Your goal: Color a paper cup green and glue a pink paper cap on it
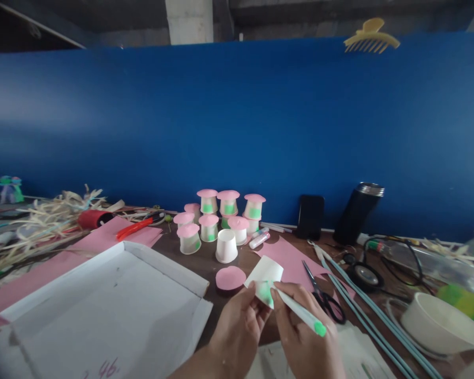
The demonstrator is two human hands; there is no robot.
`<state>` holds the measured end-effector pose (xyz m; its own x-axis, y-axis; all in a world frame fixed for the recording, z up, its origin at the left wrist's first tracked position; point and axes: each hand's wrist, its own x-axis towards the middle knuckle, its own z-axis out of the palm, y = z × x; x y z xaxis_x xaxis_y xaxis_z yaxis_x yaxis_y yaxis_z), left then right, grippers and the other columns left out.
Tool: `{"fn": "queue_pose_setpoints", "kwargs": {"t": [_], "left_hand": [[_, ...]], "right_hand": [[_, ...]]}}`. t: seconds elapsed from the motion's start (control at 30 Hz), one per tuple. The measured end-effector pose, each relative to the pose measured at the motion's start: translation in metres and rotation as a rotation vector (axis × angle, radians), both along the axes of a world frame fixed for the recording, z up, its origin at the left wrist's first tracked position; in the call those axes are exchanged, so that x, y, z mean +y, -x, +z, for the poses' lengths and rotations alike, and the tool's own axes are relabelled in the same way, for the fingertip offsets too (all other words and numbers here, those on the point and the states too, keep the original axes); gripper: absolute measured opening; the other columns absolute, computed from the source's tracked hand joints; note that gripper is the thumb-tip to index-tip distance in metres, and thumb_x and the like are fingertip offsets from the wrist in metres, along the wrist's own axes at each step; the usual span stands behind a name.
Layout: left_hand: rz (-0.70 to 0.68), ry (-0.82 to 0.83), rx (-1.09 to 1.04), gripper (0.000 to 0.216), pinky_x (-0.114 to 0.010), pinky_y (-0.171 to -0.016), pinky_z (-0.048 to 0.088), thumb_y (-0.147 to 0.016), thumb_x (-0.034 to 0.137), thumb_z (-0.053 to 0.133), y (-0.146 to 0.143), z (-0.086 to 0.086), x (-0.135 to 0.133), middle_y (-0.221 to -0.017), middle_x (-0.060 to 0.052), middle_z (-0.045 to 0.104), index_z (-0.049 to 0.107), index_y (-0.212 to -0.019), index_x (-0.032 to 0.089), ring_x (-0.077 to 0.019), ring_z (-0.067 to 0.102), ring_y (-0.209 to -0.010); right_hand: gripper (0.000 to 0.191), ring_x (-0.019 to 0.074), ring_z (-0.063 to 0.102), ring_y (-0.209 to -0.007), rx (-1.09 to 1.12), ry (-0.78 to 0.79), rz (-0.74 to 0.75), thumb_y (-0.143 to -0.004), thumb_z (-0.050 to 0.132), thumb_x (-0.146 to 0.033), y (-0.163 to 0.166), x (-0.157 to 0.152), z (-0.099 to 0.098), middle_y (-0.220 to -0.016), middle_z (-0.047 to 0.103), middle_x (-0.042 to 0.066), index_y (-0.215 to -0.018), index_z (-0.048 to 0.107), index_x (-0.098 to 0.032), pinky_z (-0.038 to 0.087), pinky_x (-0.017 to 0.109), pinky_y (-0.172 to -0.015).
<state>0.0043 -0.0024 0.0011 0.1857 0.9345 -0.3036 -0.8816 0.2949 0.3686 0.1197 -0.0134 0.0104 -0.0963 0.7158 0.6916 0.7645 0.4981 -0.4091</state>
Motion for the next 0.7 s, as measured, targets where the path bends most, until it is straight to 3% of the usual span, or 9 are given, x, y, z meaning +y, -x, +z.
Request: {"fn": "queue_pose_setpoints", "kwargs": {"t": [0.17, 0.43, 0.7], "left_hand": [[0.013, 0.024, 0.024, 0.009, -0.030, -0.086, 0.045, -0.075, 0.018, 0.060, 0.0000, -0.0012, 0.0012, -0.088, -0.008, 0.066, 0.063, -0.081, 0.012, -0.0174, 0.062, -0.085], [-0.028, -0.074, 0.014, 0.017, -0.031, -0.088, 0.043, -0.078, 0.023, 0.057, 0.0010, 0.0026, -0.0020, -0.095, -0.011, 0.067, 0.065, -0.088, 0.011, -0.0207, 0.061, -0.094], [0.000, -0.040, 0.008, 0.014, -0.031, -0.088, 0.043, -0.076, 0.021, 0.059, -0.0005, -0.0011, -0.0014, -0.093, -0.010, 0.067, 0.065, -0.084, 0.011, -0.0191, 0.061, -0.090]], "right_hand": [[0.014, 0.0153, 0.066, -0.074, -0.032, 0.047, 0.017, -0.087, 0.050, -0.032, -0.0007, 0.0002, -0.0003, -0.083, 0.069, 0.002, -0.091, 0.061, -0.023, 0.051, 0.022, -0.064], [0.014, 0.0157, 0.065, -0.076, 0.067, -0.042, -0.042, -0.087, 0.052, -0.031, 0.0013, -0.0004, 0.0032, -0.085, 0.068, 0.003, -0.092, 0.061, -0.022, 0.050, 0.024, -0.072], [0.017, 0.0157, 0.066, -0.075, 0.041, 0.070, -0.058, -0.086, 0.052, -0.035, 0.0039, -0.0024, -0.0010, -0.084, 0.069, 0.002, -0.091, 0.061, -0.023, 0.052, 0.022, -0.066]]}}
